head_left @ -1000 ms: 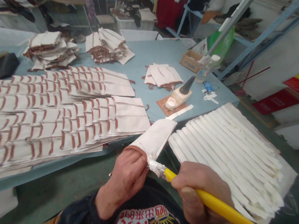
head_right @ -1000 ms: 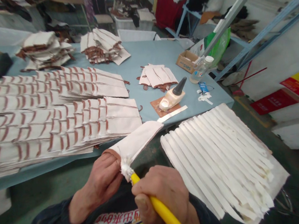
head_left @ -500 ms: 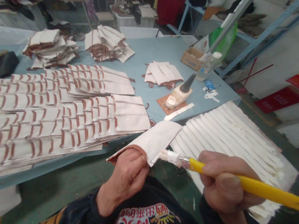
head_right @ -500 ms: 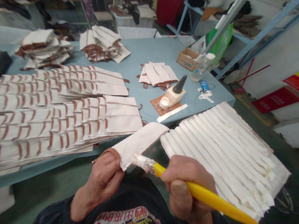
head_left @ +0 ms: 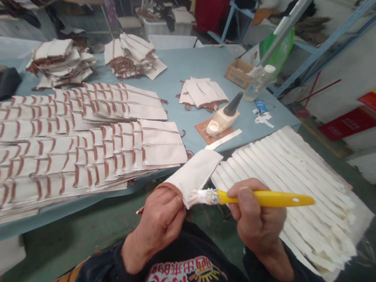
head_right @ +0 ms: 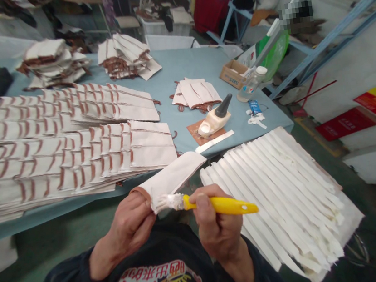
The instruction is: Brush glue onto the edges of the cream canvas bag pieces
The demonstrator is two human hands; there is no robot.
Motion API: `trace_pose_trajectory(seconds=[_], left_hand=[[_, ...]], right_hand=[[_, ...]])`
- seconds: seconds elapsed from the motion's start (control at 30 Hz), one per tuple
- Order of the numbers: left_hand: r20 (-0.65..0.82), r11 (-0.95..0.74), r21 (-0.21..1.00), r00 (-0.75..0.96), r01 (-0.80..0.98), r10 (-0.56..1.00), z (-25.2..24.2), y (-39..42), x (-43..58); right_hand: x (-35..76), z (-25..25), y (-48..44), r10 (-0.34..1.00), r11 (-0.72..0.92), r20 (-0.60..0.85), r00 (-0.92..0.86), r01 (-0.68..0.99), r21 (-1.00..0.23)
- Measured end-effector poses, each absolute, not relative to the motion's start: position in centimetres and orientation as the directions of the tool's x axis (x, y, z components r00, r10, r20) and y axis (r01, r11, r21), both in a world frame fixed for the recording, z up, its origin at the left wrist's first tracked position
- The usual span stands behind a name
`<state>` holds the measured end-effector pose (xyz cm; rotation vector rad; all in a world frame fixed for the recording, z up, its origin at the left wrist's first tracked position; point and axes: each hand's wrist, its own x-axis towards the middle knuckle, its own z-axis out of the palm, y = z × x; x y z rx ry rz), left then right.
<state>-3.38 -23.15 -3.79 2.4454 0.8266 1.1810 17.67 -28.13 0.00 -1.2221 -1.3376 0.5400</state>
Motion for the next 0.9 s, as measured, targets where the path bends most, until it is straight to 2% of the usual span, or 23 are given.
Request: trace_pose_trajectory(seconds=[0.1,0.17,0.3,0.37,0.5,0.57,0.7,0.9], left_hand=[[0.619,-0.791,0.488,0.494,0.369,0.611,-3.9,-23.2,-3.5],[0.622,-0.795,0.482,0.496,0.368,0.606,-4.0,-23.2,-3.5],[0.618,-0.803,0.477,0.514,0.358,0.596,-4.4,-23.0,-3.7],[0.614,-0.805,0.484,0.523,0.343,0.591,-4.5,-22.9,-3.8],[0.615,-0.801,0.5,0.517,0.328,0.595,-4.6,-22.9,-3.9],[0.607,-0.792,0.516,0.514,0.326,0.607,-4.6,-22.9,-4.0],[0.599,-0.783,0.551,0.516,0.288,0.612,-4.8,-23.0,-4.1],[0.595,-0.768,0.567,0.497,0.298,0.632,-5.2,-23.0,-4.3]], right_hand=[[18.1,0.7,-27.9,0.808,0.321,0.477,0.346,0.42,-0.849],[18.2,1.0,-28.2,0.771,0.334,0.528,0.357,0.48,-0.811],[17.1,1.1,-29.2,0.825,0.376,0.545,0.146,0.579,-0.723],[16.4,1.0,-29.5,0.842,0.408,0.533,0.085,0.546,-0.732],[15.9,0.5,-29.7,0.834,0.372,0.504,0.226,0.445,-0.815],[16.0,0.0,-29.6,0.834,0.355,0.496,0.243,0.451,-0.819],[15.8,-1.1,-29.9,0.856,0.381,0.493,0.155,0.455,-0.805],[15.0,-1.7,-29.9,0.86,0.365,0.477,0.182,0.434,-0.824]])
